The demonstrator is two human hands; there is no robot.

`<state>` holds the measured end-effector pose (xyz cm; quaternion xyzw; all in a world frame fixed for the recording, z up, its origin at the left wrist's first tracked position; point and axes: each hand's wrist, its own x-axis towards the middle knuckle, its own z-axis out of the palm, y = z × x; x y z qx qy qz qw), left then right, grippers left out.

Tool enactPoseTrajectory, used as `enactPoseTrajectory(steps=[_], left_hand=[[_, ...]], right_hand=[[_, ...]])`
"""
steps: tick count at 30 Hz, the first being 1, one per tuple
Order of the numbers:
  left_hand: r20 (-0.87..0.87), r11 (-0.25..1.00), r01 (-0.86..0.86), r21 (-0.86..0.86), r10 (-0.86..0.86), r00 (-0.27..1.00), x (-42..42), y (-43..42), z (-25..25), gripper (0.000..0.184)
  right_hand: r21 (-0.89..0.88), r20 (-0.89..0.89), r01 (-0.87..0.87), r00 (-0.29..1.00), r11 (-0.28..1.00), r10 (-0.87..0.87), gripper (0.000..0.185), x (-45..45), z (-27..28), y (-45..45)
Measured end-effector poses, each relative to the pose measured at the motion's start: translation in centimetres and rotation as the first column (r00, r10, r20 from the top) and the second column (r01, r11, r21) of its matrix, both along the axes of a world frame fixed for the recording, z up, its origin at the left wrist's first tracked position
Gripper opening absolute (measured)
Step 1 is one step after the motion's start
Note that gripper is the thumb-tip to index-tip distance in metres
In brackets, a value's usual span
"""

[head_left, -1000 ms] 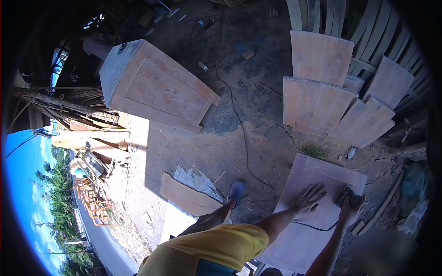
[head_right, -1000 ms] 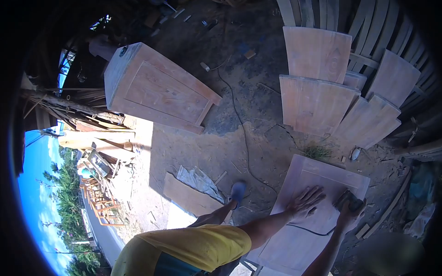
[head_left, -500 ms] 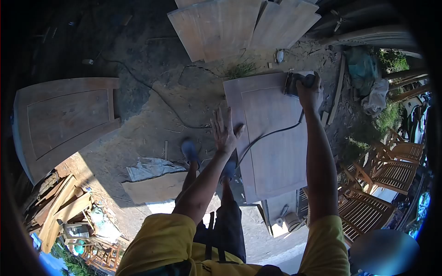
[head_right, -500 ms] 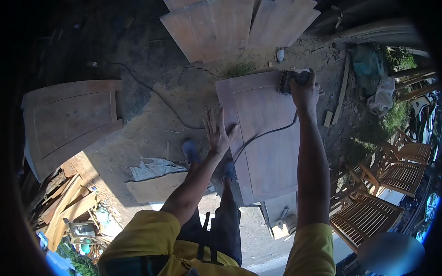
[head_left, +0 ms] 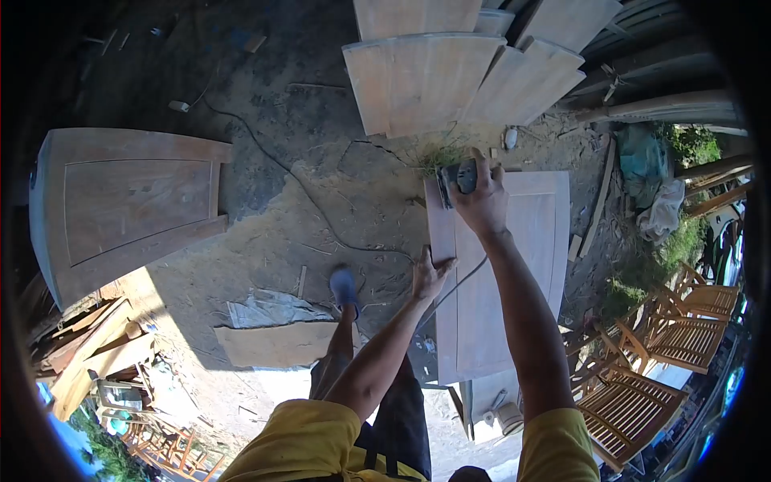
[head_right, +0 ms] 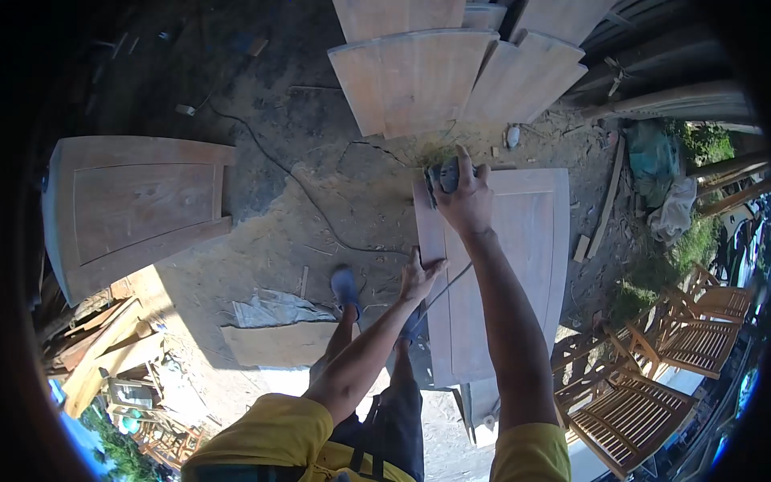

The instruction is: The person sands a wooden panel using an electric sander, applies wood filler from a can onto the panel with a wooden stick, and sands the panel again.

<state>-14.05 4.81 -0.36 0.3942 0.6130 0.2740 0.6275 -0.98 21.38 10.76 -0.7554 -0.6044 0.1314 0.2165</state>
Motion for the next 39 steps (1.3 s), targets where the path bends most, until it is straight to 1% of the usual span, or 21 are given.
enactPoseTrajectory(steps=[1, 2, 3, 5, 6, 7, 9, 12, 16, 19, 22, 23, 25, 26, 27, 28, 29, 31, 35, 36, 39], left_hand=[[-0.115, 0.982, -0.009, 0.189, 0.031, 0.993, 0.3, -0.6, -1.5, 0.063], [-0.101, 0.991, -0.001, 0.133, 0.015, 0.995, 0.1, -0.3, -0.2, 0.066], [-0.174, 0.996, 0.084, 0.025, -0.079, 0.982, 0.2, -0.5, -1.5, 0.071], [-0.011, 0.999, 0.030, 0.010, -0.030, 0.999, 0.4, -0.7, -1.6, 0.067], [-0.016, 1.000, 0.014, 0.026, -0.014, 1.000, 0.4, -0.7, -1.1, 0.067], [-0.019, 1.000, 0.013, 0.011, -0.013, 1.000, 0.4, -0.5, -0.8, 0.064], [-0.054, 1.000, 0.009, 0.011, -0.009, 0.999, 0.4, -0.1, 0.1, 0.061], [-0.055, 1.000, 0.012, 0.023, -0.011, 0.998, 0.1, 0.3, 0.9, 0.060], [-0.030, 1.000, -0.002, 0.007, 0.002, 1.000, 0.4, -0.3, -0.2, 0.059], [-0.035, 0.997, 0.074, 0.032, -0.073, 0.997, 0.0, -0.4, -1.8, 0.071], [-0.020, 0.992, 0.126, 0.028, -0.126, 0.992, -0.1, -0.3, -3.3, 0.073], [-0.020, 0.991, 0.129, 0.020, -0.129, 0.991, -0.6, 0.1, -3.6, 0.073], [-0.071, 0.973, 0.098, 0.210, -0.085, 0.994, -0.1, -0.4, -3.7, 0.071], [0.006, 0.994, 0.084, 0.074, -0.084, 0.996, -0.2, -0.5, -3.9, 0.068], [0.040, 0.984, 0.056, 0.169, -0.064, 0.997, 0.1, -0.8, -4.7, 0.062], [0.247, 1.000, 0.006, -0.018, -0.002, 0.969, -0.1, -0.4, -3.8, 0.057], [0.112, 0.996, 0.090, 0.004, -0.090, 0.990, -0.5, 0.1, -2.3, 0.058], [0.097, 0.989, 0.001, 0.151, -0.016, 0.995, -0.1, 0.1, -2.5, 0.062], [0.020, 0.998, 0.056, 0.018, -0.056, 0.998, -0.2, -0.1, -2.9, 0.066], [0.027, 0.998, 0.067, 0.015, -0.067, 0.997, -0.3, 0.0, -2.4, 0.066], [-0.081, 0.984, 0.090, 0.153, -0.078, 0.994, -0.3, 0.3, -1.5, 0.063]], right_hand=[[0.070, -0.051, -0.001, 0.999, 0.998, 0.004, 0.083, 1.5, -0.4, 0.3], [0.085, -0.053, 0.055, 0.997, 0.995, -0.051, 0.084, 2.6, -0.2, 0.4], [0.058, 0.002, 0.103, 0.995, 0.993, -0.103, 0.082, 4.4, -0.8, 0.5], [0.019, 0.020, 0.184, 0.983, 0.983, -0.185, 0.084, 5.8, -1.0, 0.5], [-0.011, 0.034, 0.216, 0.976, 0.976, -0.215, 0.085, 6.1, -0.8, 0.4], [0.003, 0.028, 0.205, 0.978, 0.979, -0.205, 0.085, 5.6, -0.8, 0.1], [0.095, 0.036, 0.060, 0.997, 0.994, -0.063, 0.087, 3.2, -1.1, -0.3], [0.014, -0.045, -0.085, 0.995, 0.996, 0.086, 0.090, -1.2, 0.1, -1.4], [0.021, -0.039, -0.077, 0.996, 0.997, 0.078, 0.089, 0.1, 0.1, -1.4], [0.092, 0.004, 0.018, 1.000, 0.996, -0.019, 0.085, 5.5, -0.7, -0.6], [-0.124, 0.111, 0.253, 0.964, 0.960, -0.240, 0.080, 10.1, 0.6, 0.1], [-0.081, 0.106, 0.268, 0.960, 0.960, -0.259, 0.080, 12.1, -0.3, 0.6], [-0.005, 0.138, 0.297, 0.946, 0.955, -0.294, 0.082, 15.8, -1.8, 0.6], [-0.099, 0.151, 0.404, 0.909, 0.909, -0.388, 0.082, 15.6, -0.4, 1.0], [-0.188, 0.183, 0.481, 0.874, 0.857, -0.450, 0.084, 14.2, 1.7, 1.5], [-0.170, 0.196, 0.481, 0.872, 0.860, -0.449, 0.085, 14.2, 1.3, 1.5], [-0.099, 0.171, 0.437, 0.892, 0.894, -0.418, 0.085, 13.7, 1.1, 1.2], [-0.086, 0.117, 0.408, 0.910, 0.909, -0.398, 0.085, 12.1, -0.9, 1.2], [0.005, 0.026, 0.254, 0.967, 0.967, -0.254, 0.085, 4.9, -0.7, 0.3], [0.003, 0.029, 0.217, 0.976, 0.976, -0.217, 0.087, 3.1, -1.0, 0.1], [-0.144, -0.018, 0.079, 0.996, 0.986, -0.083, 0.095, -2.3, 0.2, -0.5]])
